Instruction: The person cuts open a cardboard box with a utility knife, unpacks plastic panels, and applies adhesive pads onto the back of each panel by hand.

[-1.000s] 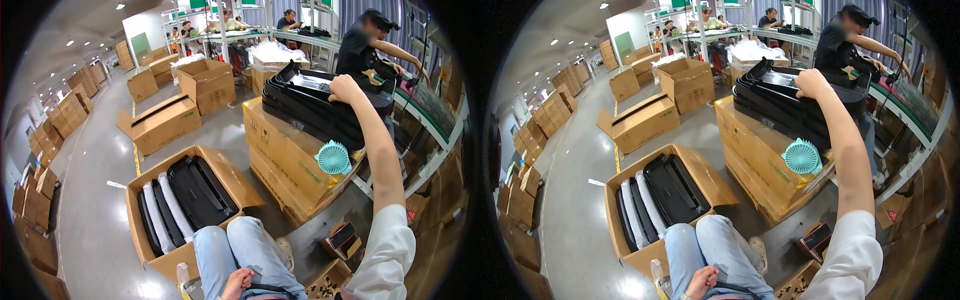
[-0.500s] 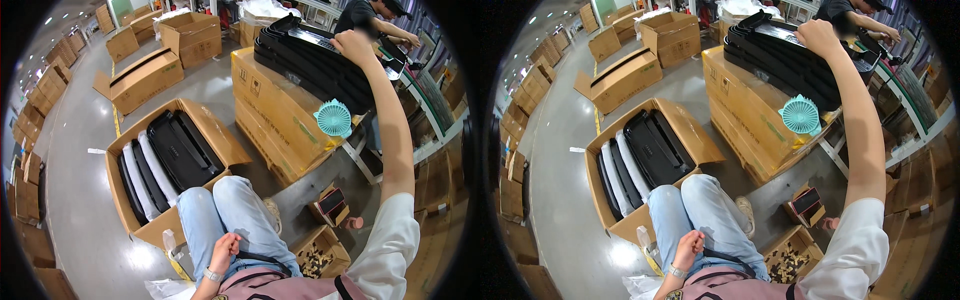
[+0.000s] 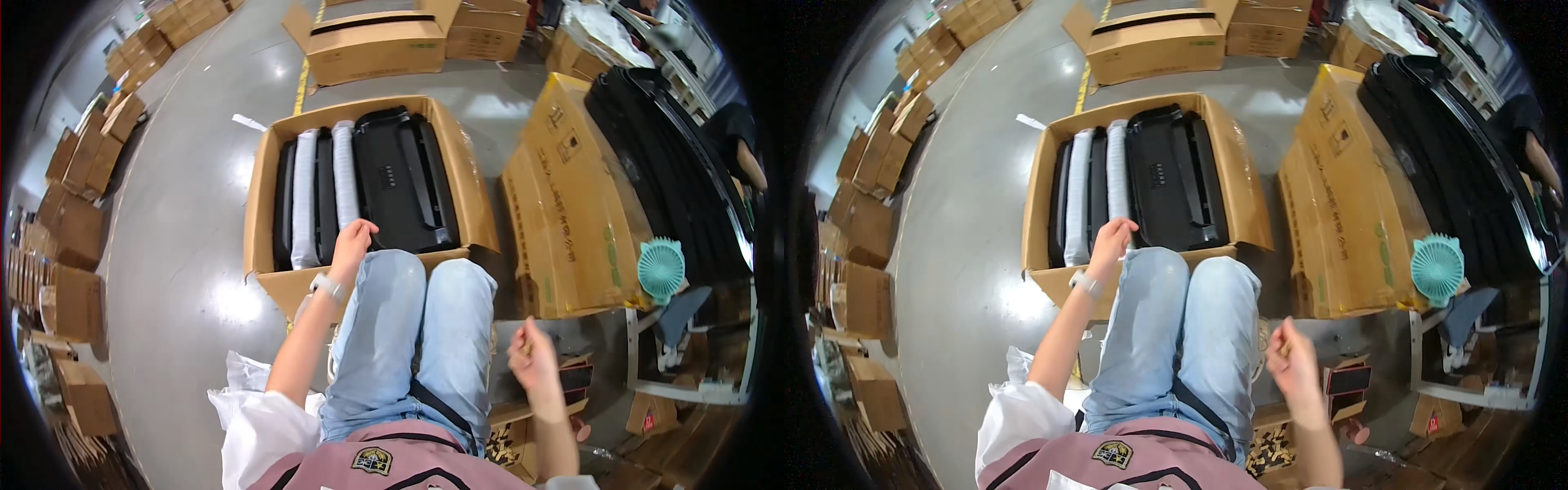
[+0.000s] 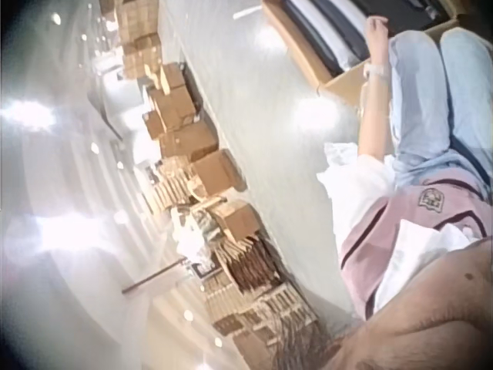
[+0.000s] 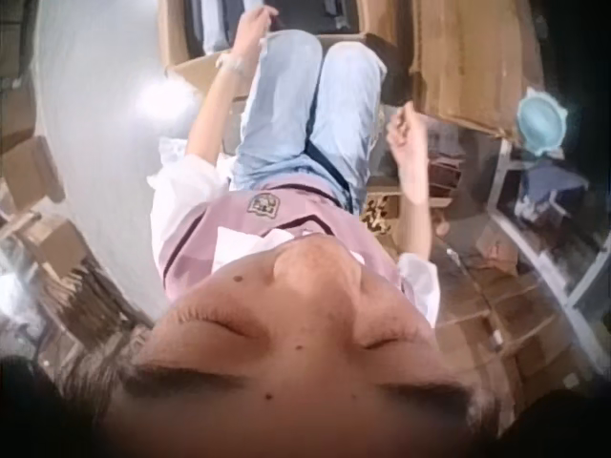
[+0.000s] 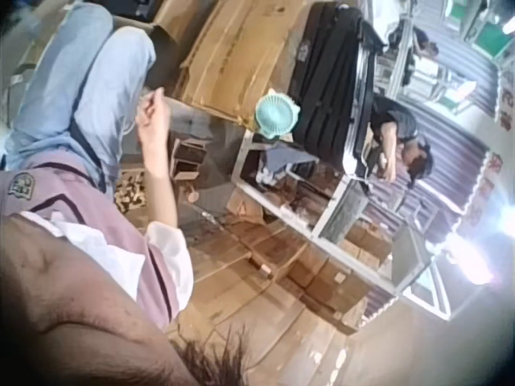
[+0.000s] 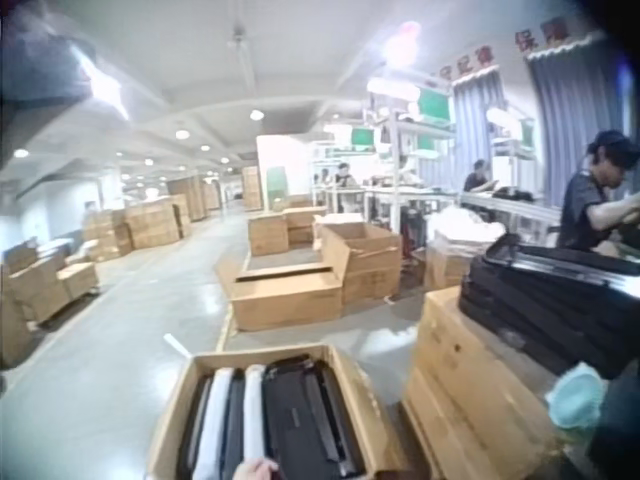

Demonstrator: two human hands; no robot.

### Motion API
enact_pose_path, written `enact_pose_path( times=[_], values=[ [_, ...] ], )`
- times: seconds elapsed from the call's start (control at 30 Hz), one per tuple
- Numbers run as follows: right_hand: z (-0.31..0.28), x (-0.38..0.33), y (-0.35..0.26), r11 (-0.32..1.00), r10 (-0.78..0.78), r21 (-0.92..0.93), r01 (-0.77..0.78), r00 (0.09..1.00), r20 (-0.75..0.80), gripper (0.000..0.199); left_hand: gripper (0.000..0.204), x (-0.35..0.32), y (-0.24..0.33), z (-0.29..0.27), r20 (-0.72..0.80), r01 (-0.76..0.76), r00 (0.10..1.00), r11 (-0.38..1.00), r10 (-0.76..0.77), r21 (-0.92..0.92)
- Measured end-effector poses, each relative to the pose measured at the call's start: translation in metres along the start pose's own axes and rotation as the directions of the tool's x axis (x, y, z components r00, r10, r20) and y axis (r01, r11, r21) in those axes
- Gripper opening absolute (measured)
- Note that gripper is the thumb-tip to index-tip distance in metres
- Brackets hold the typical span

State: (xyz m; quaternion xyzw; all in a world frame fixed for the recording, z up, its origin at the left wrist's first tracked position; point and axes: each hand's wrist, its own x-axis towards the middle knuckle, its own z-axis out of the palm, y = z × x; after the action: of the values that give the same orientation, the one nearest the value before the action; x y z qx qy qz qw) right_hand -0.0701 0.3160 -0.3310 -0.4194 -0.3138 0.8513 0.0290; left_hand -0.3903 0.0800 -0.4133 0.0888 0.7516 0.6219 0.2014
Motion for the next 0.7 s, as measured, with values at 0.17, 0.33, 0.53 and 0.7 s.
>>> enact_pose_path(
  times=[0.17,0.33,0.53,0.7],
  values=[
    [0.000,-0.004,0.072,0.995,-0.006,0.103,0.006,1.000,0.003,0.023,0.061,0.074,-0.040,-0.009,-0.168,0.122,0.986,0.759,-0.016,0.639],
    [0.007,-0.010,0.059,0.987,0.002,0.164,-0.004,1.000,0.013,0.010,0.053,0.107,-0.074,0.018,-0.194,0.310,0.950,0.661,-0.245,0.684],
    [0.048,-0.004,0.057,0.982,-0.117,-0.136,0.130,0.988,0.099,0.012,0.033,0.127,-0.032,0.016,-0.150,0.112,0.989,0.678,-0.002,0.727],
    [0.114,0.017,0.061,0.376,-0.578,-0.540,0.753,0.646,0.498,0.019,0.034,0.091,0.036,-0.035,-0.085,-0.034,0.989,0.744,0.122,0.668]
  ],
)
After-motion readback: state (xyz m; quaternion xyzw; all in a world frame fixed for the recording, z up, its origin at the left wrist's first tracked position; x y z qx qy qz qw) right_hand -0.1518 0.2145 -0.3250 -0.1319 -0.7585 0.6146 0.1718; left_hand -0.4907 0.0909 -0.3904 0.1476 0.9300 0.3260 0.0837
